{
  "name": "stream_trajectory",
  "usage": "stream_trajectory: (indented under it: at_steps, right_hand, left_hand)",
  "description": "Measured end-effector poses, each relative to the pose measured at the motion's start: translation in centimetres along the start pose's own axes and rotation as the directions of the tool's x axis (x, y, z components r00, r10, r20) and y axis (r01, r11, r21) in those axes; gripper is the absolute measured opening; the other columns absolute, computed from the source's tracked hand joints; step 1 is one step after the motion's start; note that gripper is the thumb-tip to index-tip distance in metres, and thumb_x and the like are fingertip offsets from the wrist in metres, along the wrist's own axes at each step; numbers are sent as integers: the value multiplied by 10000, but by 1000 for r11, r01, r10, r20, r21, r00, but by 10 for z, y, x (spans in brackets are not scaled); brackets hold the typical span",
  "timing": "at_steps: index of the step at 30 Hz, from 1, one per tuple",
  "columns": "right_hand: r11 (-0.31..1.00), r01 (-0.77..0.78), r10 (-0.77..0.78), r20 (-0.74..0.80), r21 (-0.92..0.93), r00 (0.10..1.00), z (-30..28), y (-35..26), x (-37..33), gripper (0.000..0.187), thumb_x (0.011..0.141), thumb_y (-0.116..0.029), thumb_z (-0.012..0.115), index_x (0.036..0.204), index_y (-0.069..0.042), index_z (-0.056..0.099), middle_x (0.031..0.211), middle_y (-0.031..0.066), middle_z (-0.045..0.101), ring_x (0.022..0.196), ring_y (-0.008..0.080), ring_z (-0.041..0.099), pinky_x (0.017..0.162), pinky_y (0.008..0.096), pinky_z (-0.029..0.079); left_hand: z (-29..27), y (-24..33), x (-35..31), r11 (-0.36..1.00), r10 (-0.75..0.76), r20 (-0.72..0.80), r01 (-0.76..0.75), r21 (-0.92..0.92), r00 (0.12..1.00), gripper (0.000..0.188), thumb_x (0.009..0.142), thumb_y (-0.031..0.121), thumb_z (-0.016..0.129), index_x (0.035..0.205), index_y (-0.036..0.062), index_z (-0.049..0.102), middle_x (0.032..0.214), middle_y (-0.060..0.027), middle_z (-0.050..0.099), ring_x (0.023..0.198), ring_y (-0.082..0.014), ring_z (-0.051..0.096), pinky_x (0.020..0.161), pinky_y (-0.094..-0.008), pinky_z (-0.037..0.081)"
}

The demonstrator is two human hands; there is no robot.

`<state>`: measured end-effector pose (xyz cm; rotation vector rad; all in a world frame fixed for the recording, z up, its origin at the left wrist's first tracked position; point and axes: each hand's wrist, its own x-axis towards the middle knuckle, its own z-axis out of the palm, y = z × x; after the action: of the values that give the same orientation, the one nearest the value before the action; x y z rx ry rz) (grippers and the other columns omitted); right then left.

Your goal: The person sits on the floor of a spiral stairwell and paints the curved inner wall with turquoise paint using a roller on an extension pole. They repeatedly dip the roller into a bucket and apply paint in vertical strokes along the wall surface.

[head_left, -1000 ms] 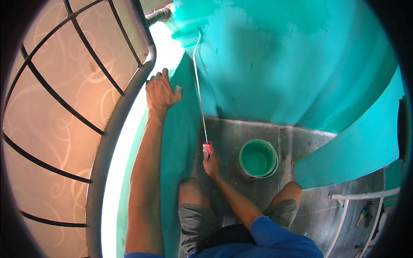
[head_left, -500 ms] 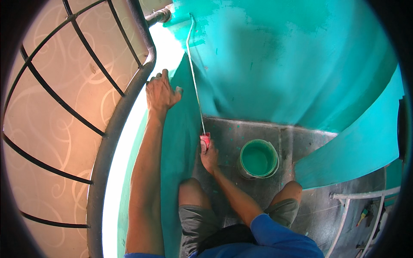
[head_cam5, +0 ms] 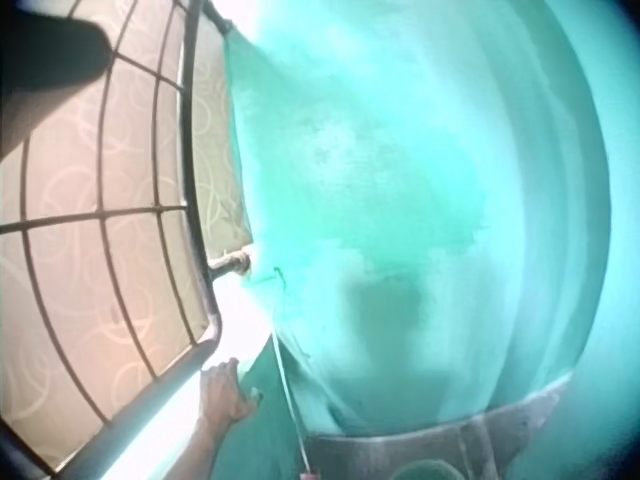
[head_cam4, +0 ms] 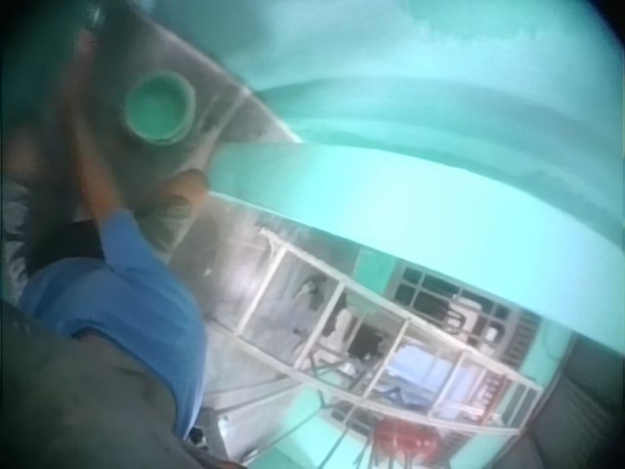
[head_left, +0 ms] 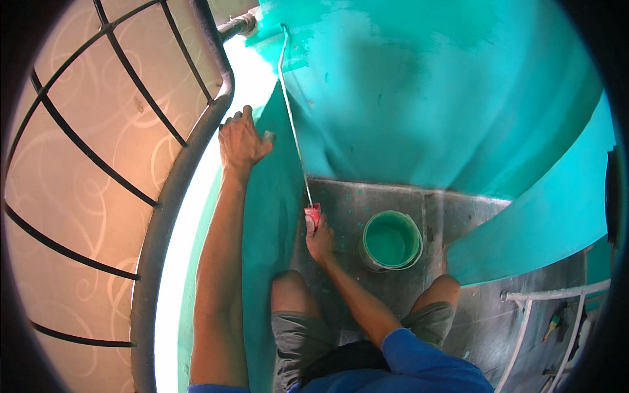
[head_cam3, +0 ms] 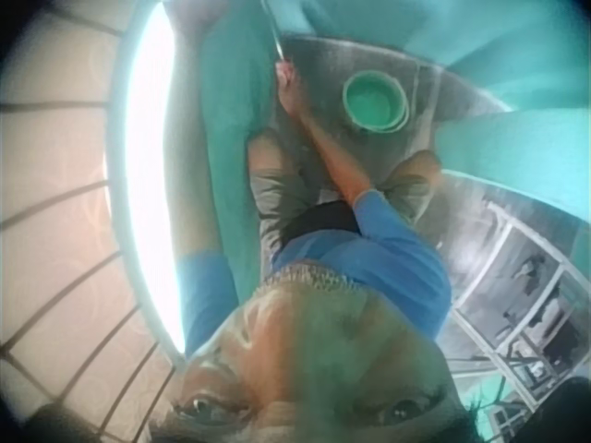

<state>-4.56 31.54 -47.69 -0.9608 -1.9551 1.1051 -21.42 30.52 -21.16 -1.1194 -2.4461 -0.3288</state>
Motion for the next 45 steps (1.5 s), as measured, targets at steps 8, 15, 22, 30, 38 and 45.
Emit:
stream_trajectory:
  at_steps: [8, 15, 22, 30, 38, 45]
  right_hand:
    - [977, -56, 73, -79, 205, 994, -38, 27, -62, 415, 929, -398, 446, 1015, -5, 544, 823, 219, 599, 753, 413, 586, 668, 452, 455]
    - [981, -53, 70, -87, 186, 994, -48, 36, -49, 454, 949, -404, 400, 1086, 2, 551, 858, 214, 609, 800, 379, 604, 734, 431, 450]
    - [964, -204, 175, 171, 172, 970, -55, -6, 17, 488, 948, -379, 416, 1188, 38, 498, 1113, 250, 577, 1059, 378, 557, 884, 422, 431]
    - [979, -134, 128, 46, 152, 991, -51, 25, -44, 436, 950, -341, 422, 1172, 26, 498, 1063, 262, 592, 1007, 403, 571, 836, 438, 454]
    - [992, -59, 52, 61, 116, 997, -38, 6, -12, 421, 949, -315, 435, 1200, 17, 492, 1128, 244, 572, 1066, 371, 552, 883, 414, 437]
    - [956, -152, 135, 83, 251, 987, -36, 6, -41, 358, 955, -262, 430, 1182, 4, 507, 1220, 233, 519, 1145, 338, 509, 936, 398, 410]
  left_hand:
    - [6, -5, 0, 999, 21, -79, -25, -47, 997, 466, 668, 289, 663, 977, -5, 476, 807, -178, 569, 758, -320, 590, 743, -420, 461]
    - [-3, -3, -3, 1000, -14, -21, 13, -27, 1000, 538, 679, 313, 671, 1075, 7, 475, 877, -186, 584, 830, -332, 591, 758, -436, 463]
    - [-1, -1, -2, 999, -5, -40, 3, -36, 999, 552, 673, 300, 692, 1085, 8, 468, 889, -193, 581, 834, -343, 590, 758, -439, 463]
    - [-1, -4, -5, 999, -5, -41, 4, -40, 999, 515, 671, 293, 677, 1038, -7, 476, 859, -189, 577, 810, -331, 590, 761, -427, 461]
    - [1, -1, -2, 999, 24, -70, -26, -36, 997, 503, 671, 292, 670, 1019, -16, 480, 832, -186, 572, 795, -328, 588, 760, -417, 459]
    - [4, -6, -5, 999, 29, -76, -31, -24, 997, 494, 670, 298, 674, 1003, -11, 481, 822, -183, 570, 784, -325, 586, 751, -415, 458]
